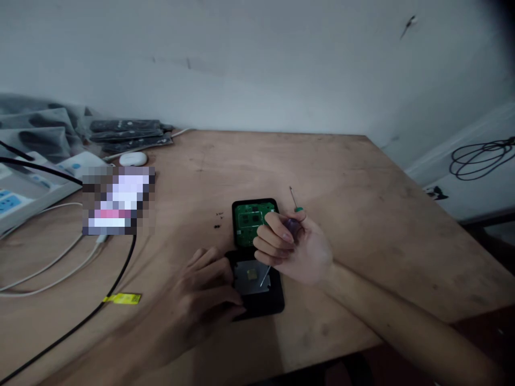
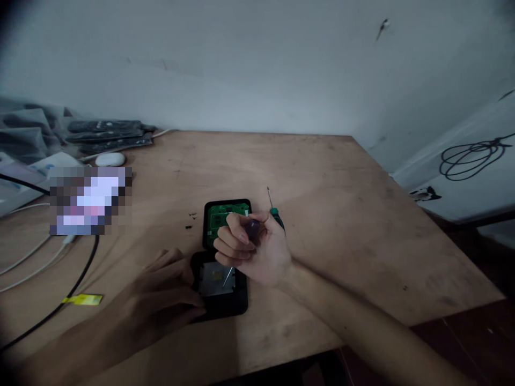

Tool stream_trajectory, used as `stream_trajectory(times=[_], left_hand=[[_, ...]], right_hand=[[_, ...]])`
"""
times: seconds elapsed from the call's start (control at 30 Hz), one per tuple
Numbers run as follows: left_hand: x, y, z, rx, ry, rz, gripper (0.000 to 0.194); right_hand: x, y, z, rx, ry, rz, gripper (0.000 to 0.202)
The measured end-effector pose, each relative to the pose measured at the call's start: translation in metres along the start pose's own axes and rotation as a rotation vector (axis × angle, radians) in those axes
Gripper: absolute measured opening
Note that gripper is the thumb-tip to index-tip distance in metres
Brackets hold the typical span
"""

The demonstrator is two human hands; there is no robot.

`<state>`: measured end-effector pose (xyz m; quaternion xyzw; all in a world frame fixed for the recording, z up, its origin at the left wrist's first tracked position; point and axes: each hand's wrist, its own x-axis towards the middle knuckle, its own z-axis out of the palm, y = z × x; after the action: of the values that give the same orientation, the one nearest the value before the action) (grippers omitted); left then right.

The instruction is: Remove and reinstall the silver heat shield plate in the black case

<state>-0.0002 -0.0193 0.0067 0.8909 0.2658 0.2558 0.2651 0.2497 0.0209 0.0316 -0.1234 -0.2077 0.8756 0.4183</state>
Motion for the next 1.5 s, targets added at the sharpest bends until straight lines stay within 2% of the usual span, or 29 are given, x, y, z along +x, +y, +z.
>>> stream_trajectory(times=[0.17, 0.2, 0.27, 0.43, 0.57, 0.67, 0.8, 0.93, 1.07, 1.17, 1.37, 1.5], left_hand=[[-0.001, 0.006, 0.000, 0.060, 0.037, 0.025, 0.008], [0.000, 0.007, -0.002, 0.069, -0.005, 0.041, 0.010], [0.001, 0.010, -0.006, 0.105, -0.101, -0.014, 0.013], [0.004, 0.011, -0.014, 0.040, -0.117, -0.003, 0.015], [0.002, 0.001, -0.017, -0.130, 0.021, -0.056, 0.012], [-0.001, -0.009, -0.020, -0.236, 0.086, -0.202, 0.010], [-0.006, -0.019, -0.021, -0.105, 0.219, -0.315, 0.012], [-0.007, -0.021, -0.022, 0.036, 0.315, -0.417, 0.008], [-0.005, -0.020, -0.023, 0.054, 0.412, -0.386, 0.005], [-0.004, -0.022, -0.025, 0.023, 0.464, -0.342, 0.013], [-0.003, -0.031, -0.028, 0.046, 0.429, -0.378, 0.018], [0.002, -0.033, -0.026, 0.021, 0.473, -0.417, 0.017]], right_hand=[[-0.001, -0.001, 0.000, 0.001, -0.016, -0.016, 0.039], [-0.002, -0.001, -0.001, 0.004, -0.018, -0.014, 0.040], [-0.002, -0.001, -0.002, 0.011, -0.024, -0.012, 0.040], [-0.002, 0.000, -0.004, 0.022, -0.008, -0.003, 0.041], [0.000, 0.000, -0.006, 0.032, 0.024, 0.005, 0.041], [0.001, 0.000, -0.008, 0.036, 0.032, 0.009, 0.040], [0.001, 0.000, -0.010, 0.033, 0.044, 0.014, 0.041], [0.002, 0.000, -0.010, 0.017, 0.059, 0.011, 0.042], [0.003, -0.001, -0.010, 0.000, 0.062, -0.004, 0.043], [0.003, -0.002, -0.009, -0.011, 0.058, -0.009, 0.042], [0.003, -0.002, -0.009, -0.019, 0.050, -0.004, 0.044], [0.002, -0.002, -0.009, -0.021, 0.044, 0.002, 0.042]])
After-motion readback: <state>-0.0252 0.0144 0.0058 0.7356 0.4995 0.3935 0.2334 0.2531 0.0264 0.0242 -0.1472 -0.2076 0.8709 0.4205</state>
